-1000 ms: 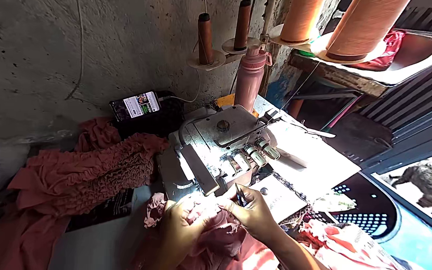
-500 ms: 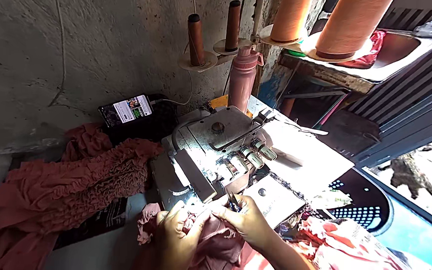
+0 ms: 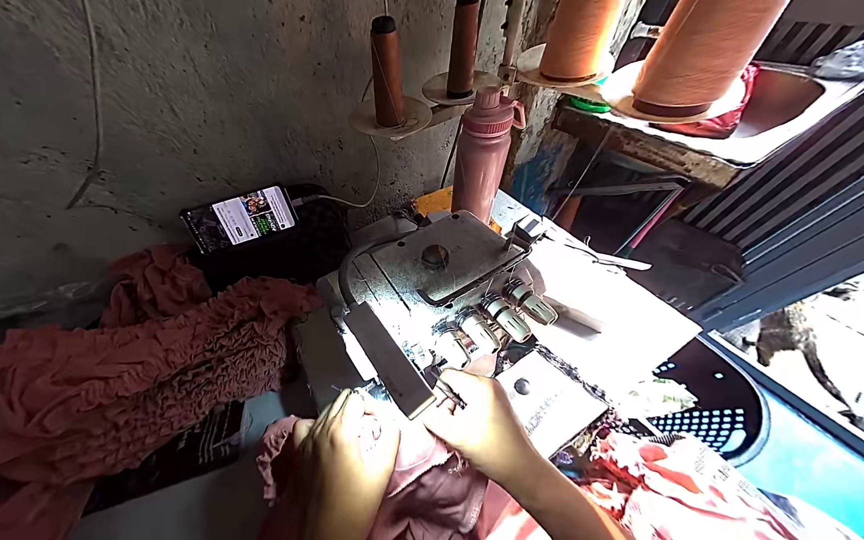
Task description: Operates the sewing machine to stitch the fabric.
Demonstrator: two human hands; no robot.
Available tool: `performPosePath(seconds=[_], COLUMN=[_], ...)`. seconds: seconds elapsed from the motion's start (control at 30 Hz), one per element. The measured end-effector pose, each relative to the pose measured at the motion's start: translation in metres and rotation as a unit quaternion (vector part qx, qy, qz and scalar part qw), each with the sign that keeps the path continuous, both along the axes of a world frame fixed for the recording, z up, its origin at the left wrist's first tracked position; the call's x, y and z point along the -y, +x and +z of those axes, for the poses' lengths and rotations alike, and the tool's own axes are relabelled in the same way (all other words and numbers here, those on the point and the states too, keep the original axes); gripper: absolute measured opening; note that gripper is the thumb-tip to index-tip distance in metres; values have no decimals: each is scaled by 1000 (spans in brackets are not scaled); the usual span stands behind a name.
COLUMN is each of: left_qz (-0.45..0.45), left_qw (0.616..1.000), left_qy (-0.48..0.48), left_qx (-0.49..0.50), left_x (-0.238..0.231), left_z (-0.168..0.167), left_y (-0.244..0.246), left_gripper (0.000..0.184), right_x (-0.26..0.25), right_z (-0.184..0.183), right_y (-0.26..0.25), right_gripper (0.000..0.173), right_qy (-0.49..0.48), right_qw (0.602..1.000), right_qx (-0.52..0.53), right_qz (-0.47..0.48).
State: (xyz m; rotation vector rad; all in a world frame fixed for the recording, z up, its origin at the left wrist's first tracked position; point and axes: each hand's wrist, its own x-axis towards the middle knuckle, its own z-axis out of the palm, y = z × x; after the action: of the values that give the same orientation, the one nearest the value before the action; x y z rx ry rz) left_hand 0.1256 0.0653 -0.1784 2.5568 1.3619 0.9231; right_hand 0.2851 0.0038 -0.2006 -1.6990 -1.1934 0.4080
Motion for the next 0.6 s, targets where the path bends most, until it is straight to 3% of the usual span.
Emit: performPosePath(seconds=[0.13, 0.33, 0.53, 0.6], left_qz=[17, 43, -5, -5], left_qw=[1000, 999, 998, 998], left_qy=[2, 3, -62, -64], left_qx=[-7, -13, -4, -8], left_x=[-7, -9, -14, -15], left_z=[2, 5, 5, 3], left_y=[6, 13, -2, -3], left_gripper=[28, 31, 46, 53], right_x=[-2, -10, -1, 2], right_z=[7, 5, 8, 9], right_y=[1, -2, 6, 7], right_gripper=[30, 28, 26, 30], right_qy=[5, 45, 23, 14], right_qw=[994, 982, 997, 996], right_qx=[110, 176, 74, 83], right_qz=[-27, -58, -9, 1])
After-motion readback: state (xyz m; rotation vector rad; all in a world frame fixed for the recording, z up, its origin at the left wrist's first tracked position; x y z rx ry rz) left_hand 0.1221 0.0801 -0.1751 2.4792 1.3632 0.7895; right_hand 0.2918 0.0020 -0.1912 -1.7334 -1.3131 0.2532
